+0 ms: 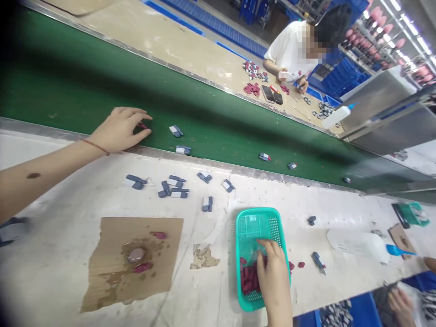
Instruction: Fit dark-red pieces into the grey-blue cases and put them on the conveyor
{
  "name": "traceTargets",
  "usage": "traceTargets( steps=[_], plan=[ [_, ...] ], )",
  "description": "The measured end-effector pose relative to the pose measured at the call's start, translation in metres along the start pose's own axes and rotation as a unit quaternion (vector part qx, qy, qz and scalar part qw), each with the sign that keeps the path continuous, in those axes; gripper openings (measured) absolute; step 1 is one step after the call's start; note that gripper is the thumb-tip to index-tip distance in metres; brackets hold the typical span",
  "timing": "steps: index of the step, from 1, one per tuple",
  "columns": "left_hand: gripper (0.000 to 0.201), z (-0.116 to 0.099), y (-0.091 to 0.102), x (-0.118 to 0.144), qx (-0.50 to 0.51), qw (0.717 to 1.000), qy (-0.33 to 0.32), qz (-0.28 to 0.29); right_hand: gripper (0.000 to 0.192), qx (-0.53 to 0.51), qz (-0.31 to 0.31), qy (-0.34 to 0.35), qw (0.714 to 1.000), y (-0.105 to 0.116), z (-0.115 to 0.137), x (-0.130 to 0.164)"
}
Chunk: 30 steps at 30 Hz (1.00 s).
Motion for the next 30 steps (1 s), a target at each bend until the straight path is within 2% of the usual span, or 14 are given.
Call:
traceTargets(
  steps=[3, 5, 10, 13, 15, 18, 21, 23, 27, 30],
  plan=[
    [0.046, -0.024, -0.007, -0.014, -0.011, 0.999, -0.050, 0.000, 0.027, -0.006, 0.057, 0.011, 0.998, -0.002, 0.002, 0.007],
    [0.046, -0.034, -0.019, -0.031, -0.022, 0.997, -0.080, 0.009, 0.026, -0.024, 0.095, 0.012, 0.995, -0.003, 0.008, 0.009],
    [0.043, -0.038, -0.053, -0.068, -0.010, 0.987, -0.135, 0.089, 0.021, -0.068, 0.147, 0.015, 0.987, -0.005, 0.021, 0.008],
    [0.040, -0.044, -0.055, -0.067, 0.009, 0.989, -0.124, 0.075, 0.020, -0.077, 0.149, 0.023, 0.986, -0.007, 0.024, 0.008],
    [0.039, -0.052, -0.047, -0.056, 0.085, 0.993, -0.061, 0.058, 0.019, -0.067, 0.142, 0.021, 0.987, -0.009, 0.025, 0.008],
    [0.040, -0.065, -0.030, -0.031, 0.219, 0.973, 0.051, 0.046, 0.017, -0.062, 0.130, 0.018, 0.989, -0.013, 0.026, 0.006],
    [0.042, -0.072, -0.017, -0.001, 0.277, 0.954, 0.093, 0.068, 0.010, -0.111, 0.108, -0.004, 0.988, -0.014, 0.024, 0.004],
    [0.039, -0.072, -0.011, 0.023, 0.338, 0.929, 0.119, 0.091, 0.009, -0.179, 0.074, -0.035, 0.980, -0.012, 0.024, 0.003],
    [0.042, -0.066, -0.001, 0.074, 0.456, 0.859, 0.199, 0.120, 0.022, -0.322, -0.013, -0.076, 0.944, -0.009, 0.035, 0.001],
    [0.044, -0.059, 0.004, 0.112, 0.463, 0.838, 0.254, 0.135, 0.025, -0.381, -0.037, -0.073, 0.921, -0.012, 0.055, -0.003]
  ],
)
Point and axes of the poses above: each hand's wrist, its own x-axis away from the middle knuckle, its own y-axis out of the back of the hand, z = x × y, the point moved 1 cm from there along -x, towards the middle knuckle, and after that the axes turned 4 degrees about y, right-handed, at the moved point
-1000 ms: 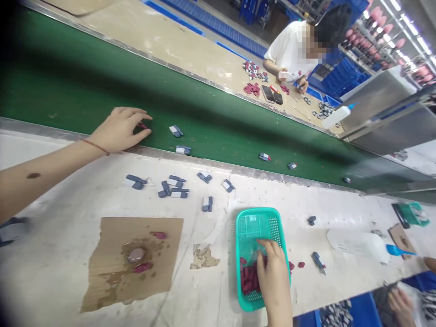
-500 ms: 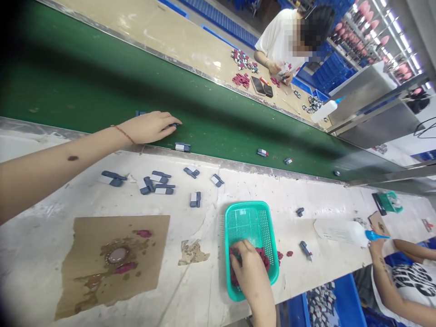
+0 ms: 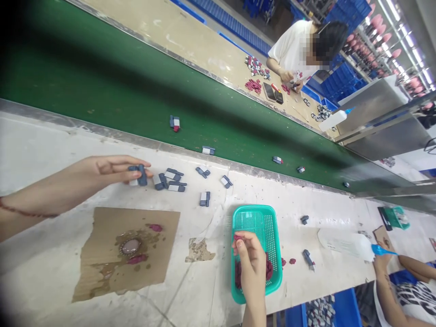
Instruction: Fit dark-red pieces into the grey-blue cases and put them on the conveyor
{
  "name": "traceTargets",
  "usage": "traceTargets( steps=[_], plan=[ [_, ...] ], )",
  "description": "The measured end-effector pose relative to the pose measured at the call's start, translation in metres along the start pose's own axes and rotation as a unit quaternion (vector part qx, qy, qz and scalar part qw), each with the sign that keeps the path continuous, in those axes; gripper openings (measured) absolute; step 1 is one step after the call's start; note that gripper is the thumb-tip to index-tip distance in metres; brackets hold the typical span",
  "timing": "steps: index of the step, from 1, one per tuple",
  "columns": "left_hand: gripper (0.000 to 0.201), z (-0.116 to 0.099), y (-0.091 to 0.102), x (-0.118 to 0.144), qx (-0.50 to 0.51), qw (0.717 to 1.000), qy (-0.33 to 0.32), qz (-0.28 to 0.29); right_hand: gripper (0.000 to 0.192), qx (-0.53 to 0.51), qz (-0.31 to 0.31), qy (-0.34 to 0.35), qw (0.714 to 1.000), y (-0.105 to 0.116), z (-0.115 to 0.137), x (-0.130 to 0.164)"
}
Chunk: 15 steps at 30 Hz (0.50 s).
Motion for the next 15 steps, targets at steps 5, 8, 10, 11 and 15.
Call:
traceTargets(
  steps=[5, 8, 10, 11, 15],
  plan=[
    [0.043, 0.033, 0.008, 0.041, 0.097, 0.992, 0.080, 0.011, 0.024, -0.080, 0.049, 0.012, 0.996, -0.048, 0.017, 0.000],
    [0.045, 0.051, 0.006, 0.060, 0.183, 0.977, 0.110, 0.007, 0.027, -0.084, 0.119, 0.003, 0.989, -0.084, 0.020, 0.001],
    [0.049, 0.063, 0.003, 0.070, 0.230, 0.965, 0.128, -0.001, 0.025, -0.053, 0.161, 0.007, 0.986, -0.108, 0.020, 0.002],
    [0.051, 0.068, 0.002, 0.075, 0.250, 0.959, 0.136, -0.004, 0.023, -0.032, 0.180, 0.018, 0.983, -0.119, 0.020, 0.002],
    [0.055, 0.087, 0.000, 0.087, 0.309, 0.940, 0.142, -0.018, 0.021, 0.029, 0.247, 0.056, 0.967, -0.154, 0.020, 0.006]
  ],
)
Point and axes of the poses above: each hand's wrist, its own x-axis away from the middle knuckle, its own y-axis out of the back of the hand, z = x × y, the point moved 1 cm from there along -x, towards the middle knuckle, and after that the axes turned 4 degrees about y, right-handed, at the moved point
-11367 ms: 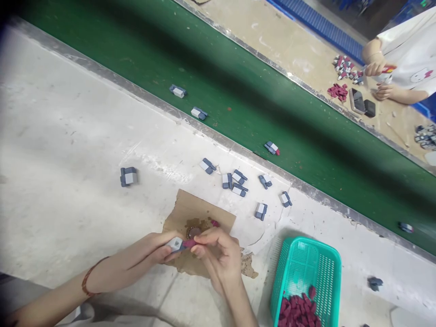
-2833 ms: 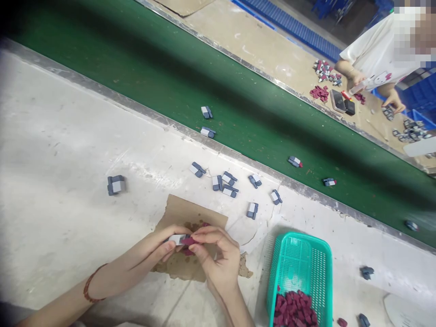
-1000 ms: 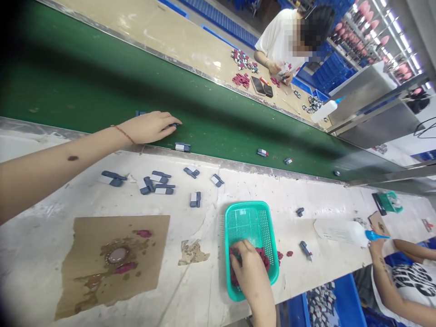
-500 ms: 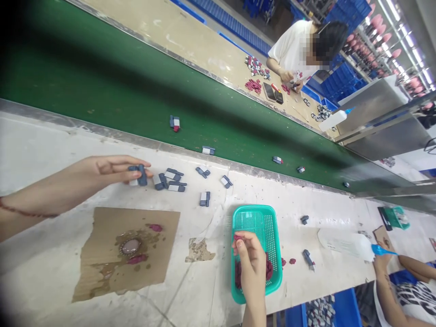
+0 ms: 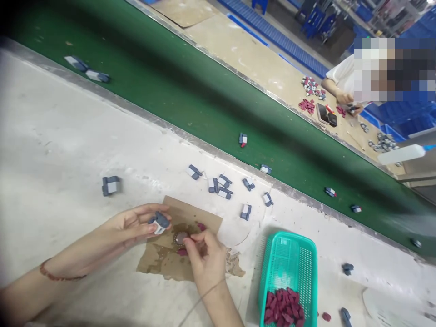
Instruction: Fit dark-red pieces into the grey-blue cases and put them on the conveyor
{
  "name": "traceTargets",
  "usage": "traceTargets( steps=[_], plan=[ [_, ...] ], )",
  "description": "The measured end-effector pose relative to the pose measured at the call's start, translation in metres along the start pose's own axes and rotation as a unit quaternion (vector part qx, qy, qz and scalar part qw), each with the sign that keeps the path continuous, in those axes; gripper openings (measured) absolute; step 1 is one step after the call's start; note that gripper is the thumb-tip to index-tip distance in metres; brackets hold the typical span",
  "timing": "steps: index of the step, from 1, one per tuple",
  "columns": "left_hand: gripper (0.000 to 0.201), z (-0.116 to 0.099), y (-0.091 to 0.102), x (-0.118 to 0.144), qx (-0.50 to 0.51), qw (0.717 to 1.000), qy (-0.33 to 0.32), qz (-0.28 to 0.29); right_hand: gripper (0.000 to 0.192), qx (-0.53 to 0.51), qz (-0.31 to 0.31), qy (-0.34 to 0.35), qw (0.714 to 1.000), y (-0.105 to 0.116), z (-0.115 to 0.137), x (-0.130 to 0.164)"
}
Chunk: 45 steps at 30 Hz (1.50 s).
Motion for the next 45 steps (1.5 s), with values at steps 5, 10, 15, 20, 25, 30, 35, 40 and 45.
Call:
traceTargets(
  steps=[5, 10, 15, 20, 25, 30, 35, 40, 45],
  plan=[
    [0.054, 0.012, 0.005, 0.000, 0.079, 0.997, 0.004, -0.024, 0.025, 0.051, 0.066, 0.032, 0.996, -0.016, 0.001, -0.006],
    [0.054, 0.017, 0.002, -0.002, 0.088, 0.996, -0.006, -0.031, 0.028, 0.107, 0.081, 0.045, 0.990, -0.019, 0.002, -0.009],
    [0.048, 0.024, 0.005, -0.003, 0.036, 0.995, -0.064, -0.073, 0.027, 0.159, 0.078, 0.036, 0.984, -0.025, 0.005, -0.013],
    [0.039, 0.032, 0.007, -0.006, 0.005, 0.996, -0.084, -0.023, 0.023, 0.189, 0.078, 0.045, 0.978, -0.029, 0.009, -0.014],
    [0.040, 0.036, 0.004, -0.009, 0.031, 0.995, -0.094, -0.023, 0.026, 0.136, 0.075, -0.017, 0.988, -0.026, 0.010, -0.016],
    [0.043, 0.035, -0.001, -0.007, 0.063, 0.996, -0.045, 0.036, 0.033, -0.047, 0.080, -0.104, 0.990, -0.013, 0.012, -0.021],
    [0.042, 0.036, -0.006, -0.004, 0.075, 0.995, -0.030, 0.050, 0.040, -0.166, 0.060, -0.093, 0.980, -0.003, 0.016, -0.020],
    [0.037, 0.035, -0.009, 0.000, 0.064, 0.995, -0.033, 0.062, 0.038, -0.179, 0.092, -0.093, 0.975, -0.004, 0.012, -0.015],
    [0.032, 0.033, -0.009, 0.001, -0.003, 0.996, -0.064, 0.061, 0.036, -0.174, 0.113, -0.103, 0.973, -0.003, 0.013, -0.013]
  ],
)
Point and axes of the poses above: each hand's wrist, its own x-axis away from the middle knuckle, its own y-axis out of the back of the hand, z = x × y, the point moved 1 cm from there along -x, towards the middle knuckle, and after that the axes turned 4 degrees about y, right-handed, at the moved point
